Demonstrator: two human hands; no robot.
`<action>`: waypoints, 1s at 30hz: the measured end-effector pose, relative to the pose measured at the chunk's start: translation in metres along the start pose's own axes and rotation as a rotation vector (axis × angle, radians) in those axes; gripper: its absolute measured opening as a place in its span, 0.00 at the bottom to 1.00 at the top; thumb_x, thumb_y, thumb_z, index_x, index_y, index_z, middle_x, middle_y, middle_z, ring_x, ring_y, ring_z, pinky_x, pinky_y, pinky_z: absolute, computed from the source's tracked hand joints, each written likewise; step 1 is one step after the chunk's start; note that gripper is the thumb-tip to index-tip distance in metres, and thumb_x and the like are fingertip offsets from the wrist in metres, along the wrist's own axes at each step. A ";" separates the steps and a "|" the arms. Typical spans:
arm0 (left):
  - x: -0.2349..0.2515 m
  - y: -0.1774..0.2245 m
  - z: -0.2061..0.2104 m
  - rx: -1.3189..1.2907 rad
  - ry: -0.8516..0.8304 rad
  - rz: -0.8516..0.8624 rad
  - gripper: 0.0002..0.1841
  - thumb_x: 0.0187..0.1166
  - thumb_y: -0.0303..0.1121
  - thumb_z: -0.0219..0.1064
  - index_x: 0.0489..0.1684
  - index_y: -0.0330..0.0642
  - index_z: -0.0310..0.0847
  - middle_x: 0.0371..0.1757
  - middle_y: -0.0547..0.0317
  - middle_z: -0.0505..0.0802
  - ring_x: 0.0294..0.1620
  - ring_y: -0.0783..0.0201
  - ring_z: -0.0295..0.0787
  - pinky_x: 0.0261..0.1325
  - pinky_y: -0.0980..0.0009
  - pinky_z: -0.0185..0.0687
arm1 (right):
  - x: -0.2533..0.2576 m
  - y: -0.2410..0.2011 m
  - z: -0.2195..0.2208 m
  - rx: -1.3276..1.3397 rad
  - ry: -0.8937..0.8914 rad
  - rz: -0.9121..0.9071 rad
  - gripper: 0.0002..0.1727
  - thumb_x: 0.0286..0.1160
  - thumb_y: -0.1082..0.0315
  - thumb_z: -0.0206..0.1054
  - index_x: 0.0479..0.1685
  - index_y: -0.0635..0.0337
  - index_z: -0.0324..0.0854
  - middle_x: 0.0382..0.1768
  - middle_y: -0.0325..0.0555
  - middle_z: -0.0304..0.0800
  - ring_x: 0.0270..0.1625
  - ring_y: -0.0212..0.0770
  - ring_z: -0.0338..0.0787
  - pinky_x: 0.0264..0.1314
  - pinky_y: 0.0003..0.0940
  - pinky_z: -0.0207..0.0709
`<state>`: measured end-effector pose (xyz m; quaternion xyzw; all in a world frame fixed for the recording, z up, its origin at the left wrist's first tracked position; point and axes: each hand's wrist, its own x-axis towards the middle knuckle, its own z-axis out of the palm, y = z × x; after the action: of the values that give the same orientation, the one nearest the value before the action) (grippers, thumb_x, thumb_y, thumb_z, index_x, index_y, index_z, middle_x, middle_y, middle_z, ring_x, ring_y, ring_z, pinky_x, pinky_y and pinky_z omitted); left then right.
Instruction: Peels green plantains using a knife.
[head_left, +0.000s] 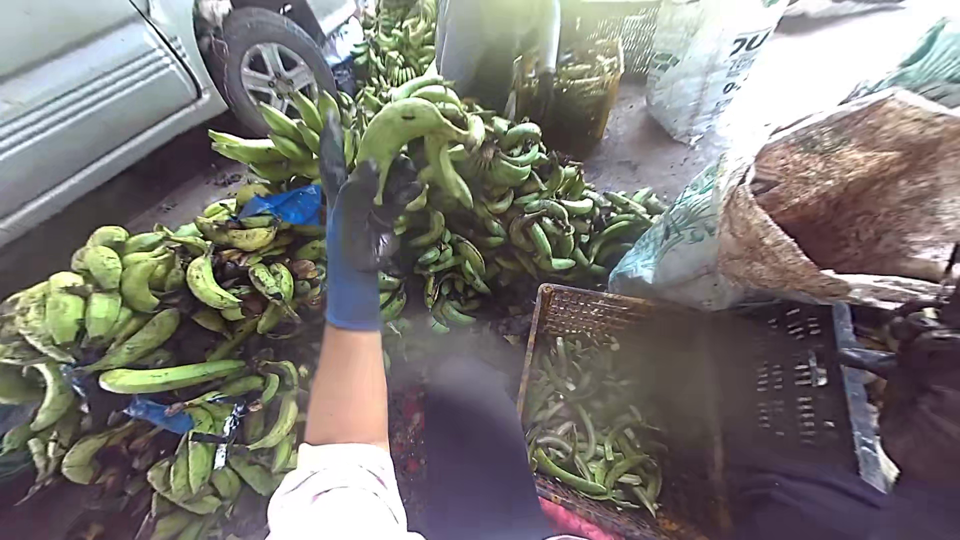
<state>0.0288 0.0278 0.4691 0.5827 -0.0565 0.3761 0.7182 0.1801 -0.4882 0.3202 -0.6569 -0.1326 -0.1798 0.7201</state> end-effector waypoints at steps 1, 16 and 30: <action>-0.021 -0.009 0.014 -0.113 0.017 0.003 0.34 0.82 0.52 0.64 0.87 0.61 0.54 0.68 0.53 0.84 0.56 0.56 0.88 0.55 0.59 0.91 | 0.002 0.009 -0.008 0.040 0.015 -0.013 0.18 0.85 0.65 0.60 0.66 0.65 0.70 0.48 0.36 0.88 0.44 0.35 0.93 0.49 0.39 0.92; -0.027 -0.084 0.208 -0.345 -0.393 -0.300 0.17 0.82 0.34 0.62 0.66 0.45 0.72 0.51 0.53 0.89 0.47 0.61 0.89 0.47 0.64 0.88 | -0.011 -0.024 0.002 0.225 0.154 0.164 0.11 0.88 0.65 0.56 0.60 0.52 0.80 0.50 0.32 0.91 0.44 0.33 0.93 0.50 0.35 0.91; -0.195 -0.190 0.155 0.142 -0.225 -0.841 0.28 0.79 0.37 0.67 0.80 0.49 0.67 0.52 0.54 0.91 0.43 0.63 0.89 0.44 0.63 0.88 | -0.016 -0.024 0.012 0.286 0.108 0.150 0.13 0.93 0.59 0.51 0.61 0.54 0.75 0.48 0.36 0.88 0.46 0.35 0.91 0.51 0.38 0.91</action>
<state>0.0608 -0.2082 0.2657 0.6403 0.1336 -0.0116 0.7564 0.1556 -0.4764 0.3358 -0.5450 -0.0687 -0.1400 0.8238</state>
